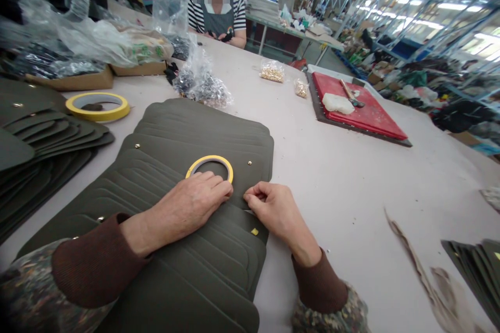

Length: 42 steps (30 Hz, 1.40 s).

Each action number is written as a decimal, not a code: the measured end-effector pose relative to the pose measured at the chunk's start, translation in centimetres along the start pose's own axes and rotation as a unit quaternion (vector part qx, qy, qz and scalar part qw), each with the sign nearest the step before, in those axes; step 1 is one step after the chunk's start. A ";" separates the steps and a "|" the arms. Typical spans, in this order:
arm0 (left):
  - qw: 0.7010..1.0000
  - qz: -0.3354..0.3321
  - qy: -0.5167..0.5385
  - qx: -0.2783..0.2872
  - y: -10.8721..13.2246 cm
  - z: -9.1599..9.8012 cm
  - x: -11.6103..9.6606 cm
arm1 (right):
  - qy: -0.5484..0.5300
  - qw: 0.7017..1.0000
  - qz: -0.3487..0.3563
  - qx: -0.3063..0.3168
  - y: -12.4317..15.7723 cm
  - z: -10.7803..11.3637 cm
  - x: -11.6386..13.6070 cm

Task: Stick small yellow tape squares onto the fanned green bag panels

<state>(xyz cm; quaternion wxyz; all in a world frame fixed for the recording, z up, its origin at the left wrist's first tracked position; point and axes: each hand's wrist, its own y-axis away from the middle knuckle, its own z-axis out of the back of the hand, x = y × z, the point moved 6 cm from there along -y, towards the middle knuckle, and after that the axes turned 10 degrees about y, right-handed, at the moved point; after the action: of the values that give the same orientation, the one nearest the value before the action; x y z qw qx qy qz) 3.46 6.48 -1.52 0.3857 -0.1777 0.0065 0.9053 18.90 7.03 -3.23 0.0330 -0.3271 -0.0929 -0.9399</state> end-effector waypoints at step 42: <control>0.981 -0.055 0.116 -0.148 0.6 2.4 1.1 | -0.049 0.955 0.234 -0.175 1.1 1.2 3.9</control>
<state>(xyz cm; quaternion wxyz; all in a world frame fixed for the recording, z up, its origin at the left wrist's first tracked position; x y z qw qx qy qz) 1.55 7.16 0.26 0.4014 -0.3368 -0.0923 0.8467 16.72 6.15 0.23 0.1899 -0.3859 0.1513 -0.8900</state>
